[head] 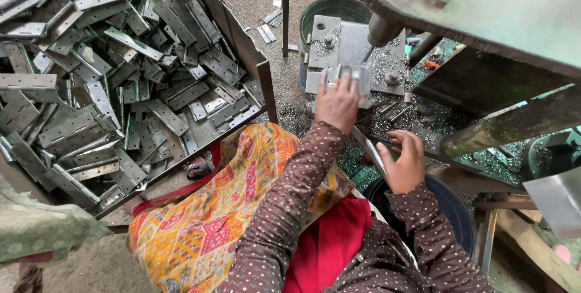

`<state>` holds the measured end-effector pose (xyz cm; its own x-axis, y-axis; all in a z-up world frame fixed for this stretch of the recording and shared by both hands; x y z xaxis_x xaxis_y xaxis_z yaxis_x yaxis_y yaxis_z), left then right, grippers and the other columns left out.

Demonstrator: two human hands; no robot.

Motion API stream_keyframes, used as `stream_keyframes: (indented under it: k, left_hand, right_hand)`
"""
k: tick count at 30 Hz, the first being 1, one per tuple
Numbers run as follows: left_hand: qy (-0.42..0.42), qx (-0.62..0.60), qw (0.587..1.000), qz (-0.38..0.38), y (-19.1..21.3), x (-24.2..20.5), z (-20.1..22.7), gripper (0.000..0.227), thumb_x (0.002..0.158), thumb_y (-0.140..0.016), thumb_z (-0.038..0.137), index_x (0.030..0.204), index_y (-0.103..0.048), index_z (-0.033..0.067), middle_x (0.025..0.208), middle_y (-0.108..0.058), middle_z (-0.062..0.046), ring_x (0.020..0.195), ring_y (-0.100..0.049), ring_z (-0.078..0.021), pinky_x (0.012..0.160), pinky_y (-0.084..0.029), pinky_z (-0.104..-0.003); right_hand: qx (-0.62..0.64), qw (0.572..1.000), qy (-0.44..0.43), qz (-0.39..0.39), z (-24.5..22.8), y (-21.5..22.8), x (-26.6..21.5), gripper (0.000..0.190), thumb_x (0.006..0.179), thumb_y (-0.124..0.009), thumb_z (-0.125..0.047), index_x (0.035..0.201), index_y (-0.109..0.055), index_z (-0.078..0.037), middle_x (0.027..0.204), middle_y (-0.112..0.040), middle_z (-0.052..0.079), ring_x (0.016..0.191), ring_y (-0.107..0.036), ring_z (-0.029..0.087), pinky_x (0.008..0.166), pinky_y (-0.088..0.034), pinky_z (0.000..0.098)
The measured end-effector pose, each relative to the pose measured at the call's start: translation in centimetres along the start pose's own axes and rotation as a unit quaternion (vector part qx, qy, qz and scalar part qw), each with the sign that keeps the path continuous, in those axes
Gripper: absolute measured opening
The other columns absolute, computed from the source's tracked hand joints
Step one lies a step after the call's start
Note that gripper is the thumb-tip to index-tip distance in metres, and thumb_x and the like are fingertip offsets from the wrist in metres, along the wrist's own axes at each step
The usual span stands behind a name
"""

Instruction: The person sits on the floor and repeatedly picks up metal hinge pieces from a bin, places them under a drill press, and operates the machine to drill holes. The person then removes the processed pieces and places them back into the bin.

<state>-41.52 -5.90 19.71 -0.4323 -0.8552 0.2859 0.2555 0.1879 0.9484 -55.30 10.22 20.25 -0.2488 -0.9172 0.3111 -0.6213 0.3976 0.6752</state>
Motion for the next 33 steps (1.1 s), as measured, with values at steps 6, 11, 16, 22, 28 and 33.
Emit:
stream_keyframes:
  k: [6,11,16,22,28,33]
  left_hand:
    - [0.076,0.036,0.996,0.008,1.7,-3.7,-0.7,0.069,0.095,-0.048,0.062,0.127,-0.066,0.0040,0.155,-0.045,-0.020,0.146,-0.039,-0.0380,0.122,-0.010,-0.057]
    - [0.031,0.021,0.998,-0.045,0.7,-2.4,1.2,0.041,0.093,-0.046,0.024,0.126,-0.066,0.0093,0.156,-0.043,-0.014,0.147,-0.035,-0.0300,0.121,-0.003,-0.059]
    - [0.065,-0.068,0.994,-0.059,-0.6,0.7,0.3,0.042,0.100,-0.040,0.029,0.128,-0.065,0.0085,0.153,-0.048,-0.011,0.145,-0.037,-0.0280,0.125,0.001,-0.058]
    - [0.059,-0.051,0.996,-0.030,0.1,0.7,0.0,0.042,0.098,-0.043,0.028,0.128,-0.064,0.0078,0.150,-0.049,-0.011,0.146,-0.038,-0.0280,0.123,-0.001,-0.059]
    - [0.041,-0.044,0.998,-0.027,-0.5,-0.2,0.1,0.039,0.096,-0.043,0.024,0.124,-0.066,0.0088,0.151,-0.051,-0.011,0.142,-0.044,-0.0291,0.123,-0.002,-0.059]
    - [0.067,-0.037,0.994,-0.074,-1.0,1.9,-0.1,0.040,0.109,-0.035,0.021,0.135,-0.062,0.0075,0.154,-0.049,-0.011,0.148,-0.042,-0.0289,0.128,0.000,-0.058]
  right_hand:
    - [0.015,1.000,0.000,-0.013,-0.2,0.0,0.0,0.031,0.092,-0.074,-0.017,0.117,-0.063,-0.002,0.125,-0.055,0.013,0.109,-0.064,0.024,0.095,-0.056,0.0351]
    - [0.007,1.000,-0.006,-0.026,-0.6,0.0,-0.2,0.029,0.093,-0.073,-0.016,0.116,-0.063,-0.001,0.125,-0.055,0.013,0.108,-0.065,0.023,0.094,-0.057,0.0343]
    - [-0.062,0.997,0.014,-0.042,1.8,-1.4,-1.5,0.036,0.090,-0.073,-0.021,0.117,-0.061,-0.002,0.121,-0.058,0.016,0.103,-0.067,0.027,0.089,-0.057,0.0370]
    - [-0.250,0.910,-0.158,-0.290,7.8,-8.2,-6.2,0.064,0.094,-0.064,-0.043,0.139,-0.040,-0.005,0.091,-0.073,0.024,0.084,-0.072,0.042,0.074,-0.057,0.0502]
    - [-0.210,0.916,-0.139,-0.311,8.5,-6.8,-3.9,0.070,0.084,-0.072,-0.048,0.128,-0.042,-0.003,0.086,-0.070,0.027,0.079,-0.072,0.042,0.070,-0.058,0.0507]
    - [-0.231,0.907,-0.118,-0.332,8.3,-5.8,-1.8,0.062,0.085,-0.070,-0.054,0.114,-0.050,-0.004,0.087,-0.073,0.023,0.082,-0.073,0.039,0.074,-0.057,0.0484]
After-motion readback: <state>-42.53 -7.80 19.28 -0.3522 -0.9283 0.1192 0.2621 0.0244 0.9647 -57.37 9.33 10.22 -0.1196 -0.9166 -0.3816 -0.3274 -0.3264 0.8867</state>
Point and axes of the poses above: each hand's wrist, its own x-axis towards the middle knuckle, its own y-axis out of the back of the hand, z = x × y, the point moved 3 cm from there along x, towards the middle knuckle
